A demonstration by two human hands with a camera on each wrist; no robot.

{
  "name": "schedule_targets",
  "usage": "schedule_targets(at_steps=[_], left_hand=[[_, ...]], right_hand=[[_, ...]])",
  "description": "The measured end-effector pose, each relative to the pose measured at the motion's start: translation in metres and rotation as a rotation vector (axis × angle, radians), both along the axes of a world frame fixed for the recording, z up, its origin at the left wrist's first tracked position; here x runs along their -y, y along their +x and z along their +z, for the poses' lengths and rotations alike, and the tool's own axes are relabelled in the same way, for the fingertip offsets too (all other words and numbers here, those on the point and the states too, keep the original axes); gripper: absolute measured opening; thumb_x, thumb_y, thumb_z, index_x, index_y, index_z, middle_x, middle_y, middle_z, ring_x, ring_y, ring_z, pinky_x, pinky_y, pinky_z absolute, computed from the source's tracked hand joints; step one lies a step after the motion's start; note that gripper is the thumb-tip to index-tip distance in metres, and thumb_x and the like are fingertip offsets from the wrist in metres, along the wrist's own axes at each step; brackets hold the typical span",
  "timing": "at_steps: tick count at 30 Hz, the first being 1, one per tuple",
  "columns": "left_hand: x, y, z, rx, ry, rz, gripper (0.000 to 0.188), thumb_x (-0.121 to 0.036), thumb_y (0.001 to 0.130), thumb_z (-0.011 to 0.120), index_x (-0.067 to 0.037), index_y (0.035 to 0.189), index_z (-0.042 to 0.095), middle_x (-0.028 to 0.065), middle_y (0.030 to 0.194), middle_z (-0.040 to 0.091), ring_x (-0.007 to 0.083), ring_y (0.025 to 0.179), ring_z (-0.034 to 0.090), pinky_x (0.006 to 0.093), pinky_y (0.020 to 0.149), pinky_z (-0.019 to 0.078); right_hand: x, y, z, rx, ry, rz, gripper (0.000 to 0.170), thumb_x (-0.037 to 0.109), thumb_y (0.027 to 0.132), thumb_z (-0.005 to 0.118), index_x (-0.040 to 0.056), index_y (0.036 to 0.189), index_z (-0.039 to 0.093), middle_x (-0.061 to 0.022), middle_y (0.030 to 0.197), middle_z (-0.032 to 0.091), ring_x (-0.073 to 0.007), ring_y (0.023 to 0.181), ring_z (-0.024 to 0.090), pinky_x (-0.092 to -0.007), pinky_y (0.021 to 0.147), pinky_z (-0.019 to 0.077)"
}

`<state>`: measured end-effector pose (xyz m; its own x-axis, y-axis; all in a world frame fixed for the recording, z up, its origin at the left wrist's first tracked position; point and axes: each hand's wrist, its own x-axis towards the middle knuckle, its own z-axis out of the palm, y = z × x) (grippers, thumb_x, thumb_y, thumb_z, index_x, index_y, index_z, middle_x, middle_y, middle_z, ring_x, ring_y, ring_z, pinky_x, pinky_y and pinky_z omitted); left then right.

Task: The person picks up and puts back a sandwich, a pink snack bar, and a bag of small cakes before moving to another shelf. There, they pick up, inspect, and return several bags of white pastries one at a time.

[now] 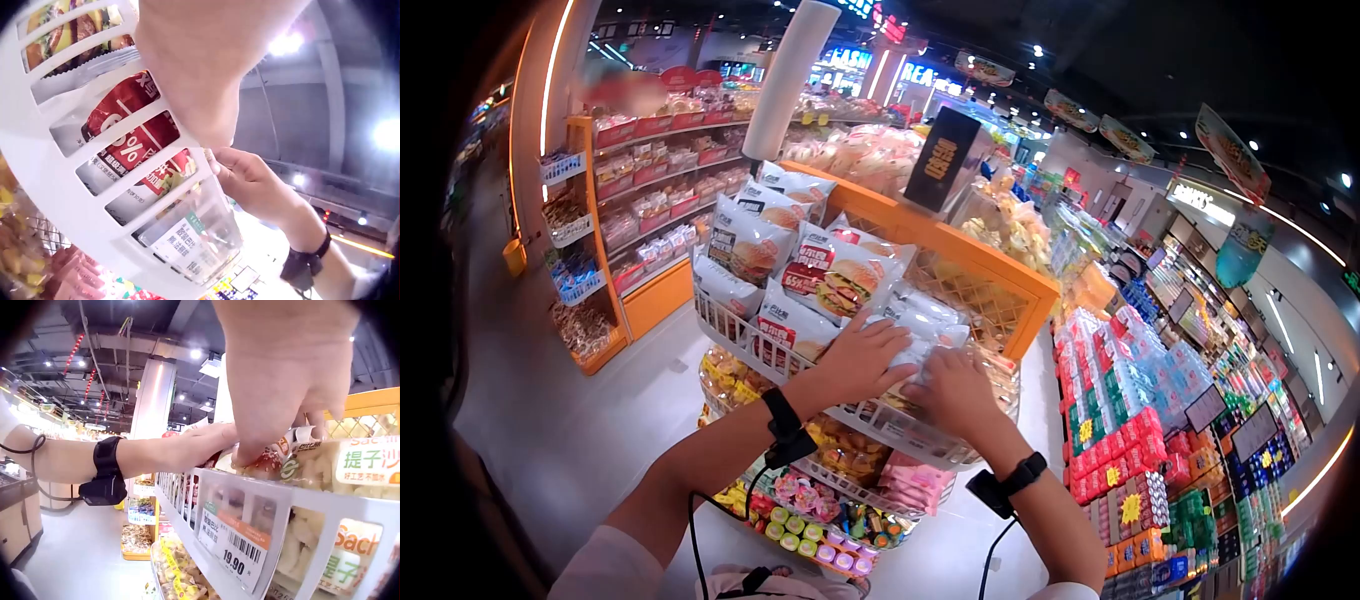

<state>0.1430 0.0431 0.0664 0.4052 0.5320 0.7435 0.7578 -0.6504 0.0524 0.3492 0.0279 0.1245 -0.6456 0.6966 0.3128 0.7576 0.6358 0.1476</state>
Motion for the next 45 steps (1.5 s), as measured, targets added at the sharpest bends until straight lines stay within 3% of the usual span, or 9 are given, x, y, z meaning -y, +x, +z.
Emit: schedule_targets(at_steps=[6, 12, 21, 24, 27, 30, 34, 38, 45], left_hand=[[-0.011, -0.009, -0.009, 0.049, -0.021, -0.129, 0.051, -0.052, 0.086, 0.066, -0.009, 0.114, 0.066, 0.0099, 0.131, 0.062, 0.0311, 0.126, 0.052, 0.0548, 0.113, 0.0271], [-0.002, -0.008, 0.000, 0.115, -0.022, -0.121, 0.044, -0.045, 0.084, 0.070, -0.008, 0.107, 0.065, 0.0096, 0.109, 0.063, 0.0289, 0.110, 0.053, 0.0454, 0.103, 0.0377], [-0.007, -0.002, -0.004, 0.085, 0.061, -0.014, 0.027, -0.034, 0.091, 0.065, -0.007, 0.092, 0.065, 0.0072, 0.092, 0.063, 0.0269, 0.094, 0.056, 0.0402, 0.089, 0.0408], [-0.007, -0.002, -0.003, 0.149, 0.034, -0.056, 0.027, -0.033, 0.091, 0.065, -0.007, 0.089, 0.064, 0.0076, 0.090, 0.063, 0.0270, 0.091, 0.057, 0.0399, 0.089, 0.0408], [-0.006, -0.003, -0.002, 0.149, 0.036, -0.070, 0.027, -0.033, 0.091, 0.065, -0.006, 0.088, 0.064, 0.0074, 0.089, 0.063, 0.0268, 0.089, 0.057, 0.0398, 0.088, 0.0410], [-0.007, -0.004, -0.004, 0.139, 0.057, -0.073, 0.027, -0.033, 0.091, 0.065, -0.007, 0.087, 0.063, 0.0068, 0.086, 0.062, 0.0263, 0.089, 0.057, 0.0398, 0.087, 0.0411], [-0.007, -0.002, -0.005, 0.143, 0.098, -0.068, 0.027, -0.034, 0.091, 0.065, -0.008, 0.084, 0.062, 0.0065, 0.084, 0.061, 0.0259, 0.088, 0.057, 0.0393, 0.085, 0.0413], [-0.009, -0.004, -0.006, 0.147, 0.133, -0.075, 0.027, -0.034, 0.090, 0.065, -0.009, 0.081, 0.060, 0.0064, 0.081, 0.059, 0.0258, 0.086, 0.056, 0.0387, 0.084, 0.0414], [-0.009, -0.004, -0.008, 0.166, 0.164, -0.099, 0.026, -0.033, 0.089, 0.066, -0.010, 0.081, 0.059, 0.0059, 0.081, 0.057, 0.0257, 0.086, 0.055, 0.0387, 0.083, 0.0414]], right_hand=[[-0.001, 0.004, -0.002, -0.162, -0.164, -0.052, 0.045, 0.042, 0.081, 0.075, 0.0043, 0.104, 0.067, -0.0144, 0.103, 0.068, -0.0315, 0.102, 0.063, -0.0520, 0.100, 0.0392], [-0.005, 0.004, 0.005, -0.190, -0.198, -0.059, 0.051, 0.042, 0.076, 0.081, 0.0020, 0.105, 0.068, -0.0157, 0.101, 0.070, -0.0328, 0.099, 0.065, -0.0454, 0.099, 0.0424], [-0.009, 0.030, 0.021, -0.341, -0.427, 0.029, 0.033, 0.026, 0.089, 0.074, 0.0019, 0.111, 0.071, -0.0147, 0.106, 0.070, -0.0261, 0.102, 0.065, -0.0360, 0.090, 0.0485], [-0.012, 0.034, 0.018, -0.452, -0.475, 0.092, 0.035, 0.028, 0.090, 0.072, 0.0002, 0.112, 0.071, -0.0174, 0.100, 0.070, -0.0289, 0.095, 0.067, -0.0351, 0.087, 0.0503], [-0.014, 0.035, 0.011, -0.526, -0.515, 0.064, 0.030, 0.027, 0.092, 0.068, 0.0031, 0.109, 0.073, -0.0135, 0.103, 0.070, -0.0282, 0.104, 0.063, -0.0413, 0.097, 0.0448], [-0.014, 0.037, 0.004, -0.302, -0.117, 0.098, 0.025, 0.025, 0.093, 0.064, 0.0069, 0.107, 0.074, -0.0091, 0.109, 0.069, -0.0274, 0.116, 0.055, -0.0515, 0.107, 0.0333], [-0.002, 0.026, 0.008, -0.194, -0.013, 0.078, 0.023, 0.023, 0.091, 0.061, 0.0109, 0.104, 0.076, -0.0065, 0.111, 0.067, -0.0274, 0.116, 0.052, -0.0544, 0.112, 0.0244], [-0.004, 0.026, 0.009, -0.318, -0.190, 0.080, 0.021, 0.021, 0.092, 0.060, 0.0100, 0.100, 0.076, -0.0065, 0.114, 0.066, -0.0269, 0.118, 0.051, -0.0617, 0.116, 0.0165], [0.004, 0.020, 0.006, -0.132, 0.018, -0.005, 0.019, 0.020, 0.091, 0.061, 0.0074, 0.098, 0.073, -0.0085, 0.118, 0.064, -0.0316, 0.126, 0.047, -0.0605, 0.116, 0.0177]])
